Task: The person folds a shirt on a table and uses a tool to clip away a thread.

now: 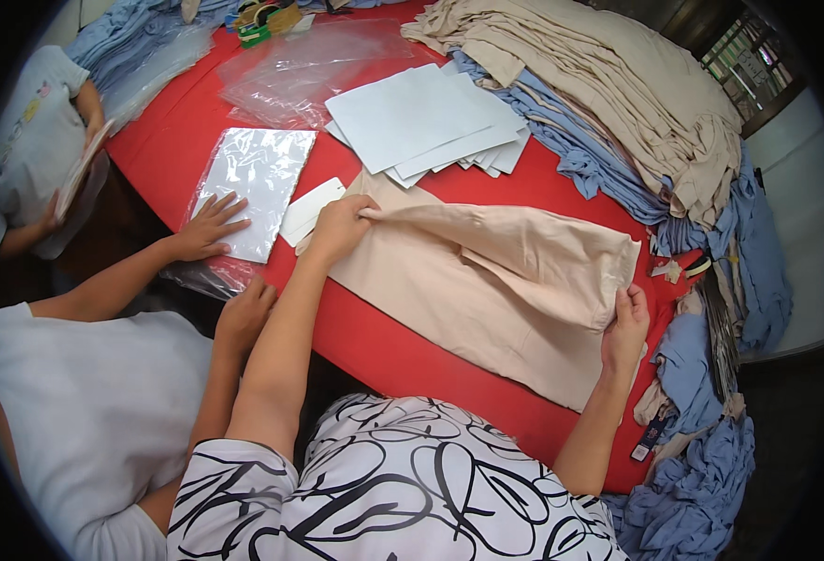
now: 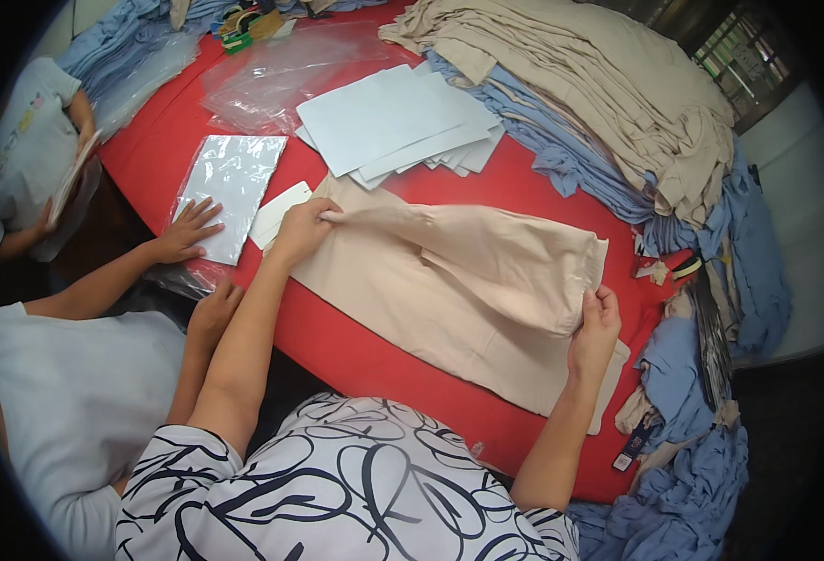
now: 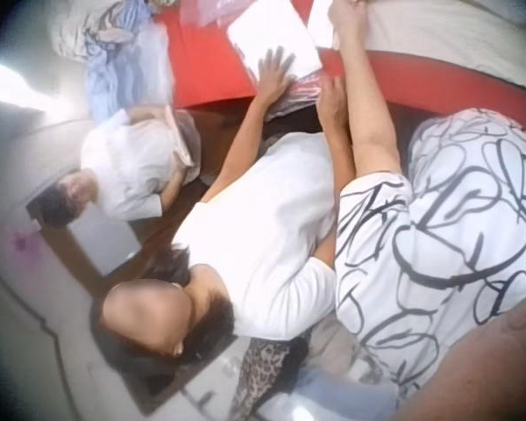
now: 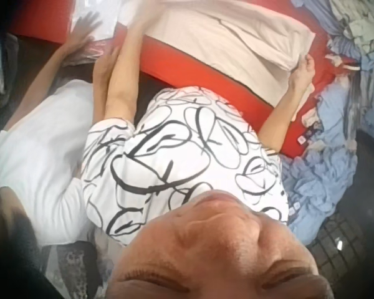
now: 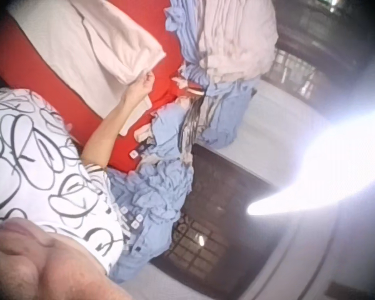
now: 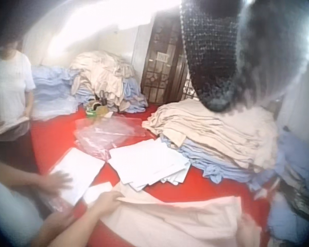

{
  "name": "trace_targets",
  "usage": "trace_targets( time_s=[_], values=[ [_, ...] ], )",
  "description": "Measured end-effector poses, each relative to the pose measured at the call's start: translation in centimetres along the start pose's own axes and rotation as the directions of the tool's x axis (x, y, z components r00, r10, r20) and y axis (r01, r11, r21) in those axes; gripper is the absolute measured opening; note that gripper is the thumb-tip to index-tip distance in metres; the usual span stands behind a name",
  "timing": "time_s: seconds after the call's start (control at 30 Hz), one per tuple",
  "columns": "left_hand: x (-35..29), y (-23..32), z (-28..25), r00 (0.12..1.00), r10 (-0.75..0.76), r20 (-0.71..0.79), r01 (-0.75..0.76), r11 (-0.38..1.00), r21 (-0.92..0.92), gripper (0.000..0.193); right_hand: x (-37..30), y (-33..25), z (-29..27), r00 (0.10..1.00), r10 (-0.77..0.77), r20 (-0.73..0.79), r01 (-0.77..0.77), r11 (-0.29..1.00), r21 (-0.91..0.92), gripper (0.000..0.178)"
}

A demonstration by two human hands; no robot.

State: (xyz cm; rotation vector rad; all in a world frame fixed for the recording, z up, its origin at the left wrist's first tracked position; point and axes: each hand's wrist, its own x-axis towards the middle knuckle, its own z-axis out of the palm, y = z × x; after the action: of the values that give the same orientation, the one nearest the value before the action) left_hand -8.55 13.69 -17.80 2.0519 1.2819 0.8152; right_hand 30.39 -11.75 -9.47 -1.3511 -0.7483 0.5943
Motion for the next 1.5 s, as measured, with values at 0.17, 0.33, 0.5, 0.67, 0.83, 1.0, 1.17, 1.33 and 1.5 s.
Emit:
trace_targets(
  time_s=[0.17,0.33,0.5,0.67,0.83,1.0,1.17,1.33,1.5],
  values=[
    [0.7,0.6,-0.7,0.989,-0.093,0.111,0.098,0.994,-0.038,0.02,1.7,3.1,-2.3,0.984,0.17,-0.048,-0.175,0.976,-0.131,0.021],
    [0.4,-0.1,-1.2,0.993,-0.079,0.085,0.084,0.995,-0.058,0.02,1.4,-0.2,1.1,0.993,0.017,0.115,-0.017,1.0,-0.001,0.023],
    [0.4,1.1,-0.7,0.992,-0.113,0.051,0.114,0.993,-0.01,0.024,-1.0,-1.2,-1.5,0.894,0.062,0.444,0.025,0.982,-0.187,0.015],
    [1.0,0.6,-0.6,0.991,-0.104,0.086,0.104,0.995,0.0,0.027,-2.9,2.3,-1.5,0.91,0.142,0.389,0.127,0.799,-0.588,0.016],
    [0.6,0.4,-0.5,0.997,-0.072,0.022,0.072,0.997,-0.002,0.029,-3.8,3.4,-3.2,0.945,-0.045,0.323,0.201,0.861,-0.468,0.019],
    [0.0,0.3,0.1,1.0,-0.023,-0.009,0.022,0.996,-0.09,0.029,-5.9,3.8,-4.5,0.975,0.045,0.218,0.059,0.892,-0.449,0.02],
    [-0.3,-0.2,-1.0,0.995,0.083,0.063,-0.072,0.985,-0.159,0.036,-7.0,3.2,-3.3,0.989,-0.042,-0.141,-0.068,0.719,-0.692,0.01],
    [-2.6,9.6,0.2,0.881,0.458,-0.119,-0.41,0.865,0.289,0.029,-9.1,3.3,-1.4,0.96,0.209,-0.186,-0.261,0.425,-0.867,0.022],
    [-8.1,17.8,8.0,0.824,0.412,0.39,-0.249,0.88,-0.405,0.029,-9.3,3.8,0.3,0.987,0.129,-0.1,-0.163,0.76,-0.629,0.02]
  ],
)
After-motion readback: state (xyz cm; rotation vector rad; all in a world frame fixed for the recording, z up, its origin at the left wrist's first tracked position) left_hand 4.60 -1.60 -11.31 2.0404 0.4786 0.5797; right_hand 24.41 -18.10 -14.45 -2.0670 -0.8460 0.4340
